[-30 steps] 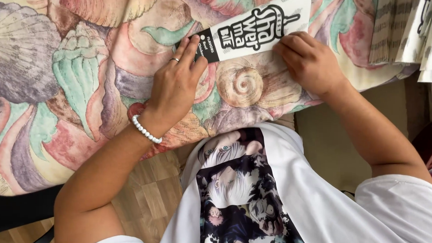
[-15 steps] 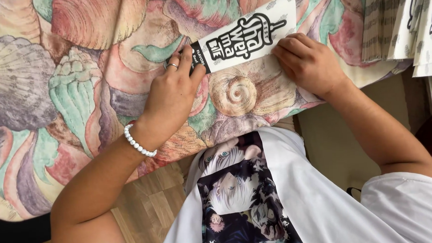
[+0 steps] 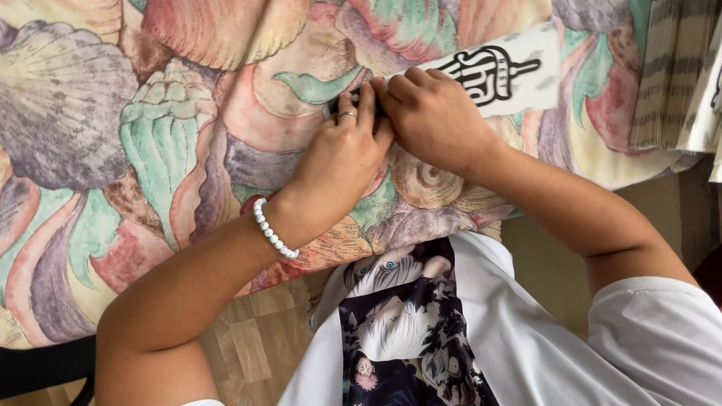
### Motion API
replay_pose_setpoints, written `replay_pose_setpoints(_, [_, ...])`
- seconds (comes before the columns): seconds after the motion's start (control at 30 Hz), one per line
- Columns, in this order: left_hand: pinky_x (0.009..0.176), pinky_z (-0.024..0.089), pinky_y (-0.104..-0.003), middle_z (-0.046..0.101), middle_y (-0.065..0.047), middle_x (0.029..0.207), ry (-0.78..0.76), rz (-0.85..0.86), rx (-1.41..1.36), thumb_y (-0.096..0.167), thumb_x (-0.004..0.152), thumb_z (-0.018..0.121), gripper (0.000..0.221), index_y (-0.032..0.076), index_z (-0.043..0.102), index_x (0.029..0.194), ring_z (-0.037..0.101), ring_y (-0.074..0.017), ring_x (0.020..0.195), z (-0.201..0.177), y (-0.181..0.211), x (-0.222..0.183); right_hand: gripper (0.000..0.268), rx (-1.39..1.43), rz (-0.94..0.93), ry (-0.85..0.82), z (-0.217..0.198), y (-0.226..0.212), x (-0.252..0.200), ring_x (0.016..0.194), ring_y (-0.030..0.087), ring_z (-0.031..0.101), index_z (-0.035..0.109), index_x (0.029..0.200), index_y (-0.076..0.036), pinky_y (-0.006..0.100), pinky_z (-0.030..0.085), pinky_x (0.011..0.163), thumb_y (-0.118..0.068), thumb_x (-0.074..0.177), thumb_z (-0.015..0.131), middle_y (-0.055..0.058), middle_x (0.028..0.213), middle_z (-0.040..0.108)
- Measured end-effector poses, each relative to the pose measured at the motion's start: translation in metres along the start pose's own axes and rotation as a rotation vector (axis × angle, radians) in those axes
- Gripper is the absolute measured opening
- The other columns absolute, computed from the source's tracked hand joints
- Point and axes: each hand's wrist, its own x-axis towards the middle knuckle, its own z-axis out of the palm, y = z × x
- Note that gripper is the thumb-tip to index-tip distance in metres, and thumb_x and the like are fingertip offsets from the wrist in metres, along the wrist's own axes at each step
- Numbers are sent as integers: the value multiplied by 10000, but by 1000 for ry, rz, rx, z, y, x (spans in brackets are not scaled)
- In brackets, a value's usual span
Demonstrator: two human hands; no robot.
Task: Sorting and organizing printed label sheets on a table
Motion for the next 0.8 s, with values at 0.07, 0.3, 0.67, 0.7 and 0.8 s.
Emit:
replay_pose_setpoints(0.07, [802, 610, -313, 551, -264, 1429, -18, 8, -8, 244, 972, 604, 454, 92, 558, 1397, 633, -371, 1225, -1, -2, -1, 271, 44, 0, -15, -4, 2, 3, 770, 217, 639, 735, 1221, -12, 333, 572, 720, -150, 1004, 647, 53, 934, 691])
replay_pose_setpoints(0.3, [688, 614, -297, 558, -282, 1424, -36, 43, -45, 181, 935, 660, 140, 173, 562, 1034, 659, -391, 1196, -13, -7, 1, 216, 117, 200, 11, 0, 60, -43, 641, 141, 574, 791, 1003, -113, 262, 550, 563, 10, 976, 616, -20, 696, 639])
replay_pose_setpoints(0.67, [888, 587, -468, 458, -405, 1428, -68, 55, 0, 138, 1016, 490, 553, 279, 464, 1550, 612, -528, 1197, -8, 11, -3, 238, -325, 319, 294, -8, 90, -112, 816, 96, 647, 871, 1105, -140, 210, 475, 672, -39, 975, 700, -24, 951, 725])
replay_pose_setpoints(0.7, [899, 584, -467, 443, -404, 1442, -94, 53, 16, 155, 1021, 479, 565, 285, 432, 1569, 598, -528, 1216, -9, 11, -3, 199, -20, 219, 295, -13, 66, -106, 860, 203, 729, 785, 940, -35, 250, 592, 655, 91, 1005, 646, 88, 934, 759])
replay_pose_setpoints(0.8, [919, 578, -461, 429, -398, 1462, -143, 57, 38, 186, 1023, 474, 587, 304, 394, 1593, 571, -518, 1249, -14, 11, -3, 104, 222, 102, 239, -17, 22, -104, 967, 316, 749, 718, 1016, 49, 354, 656, 764, 97, 1049, 632, 171, 1065, 749])
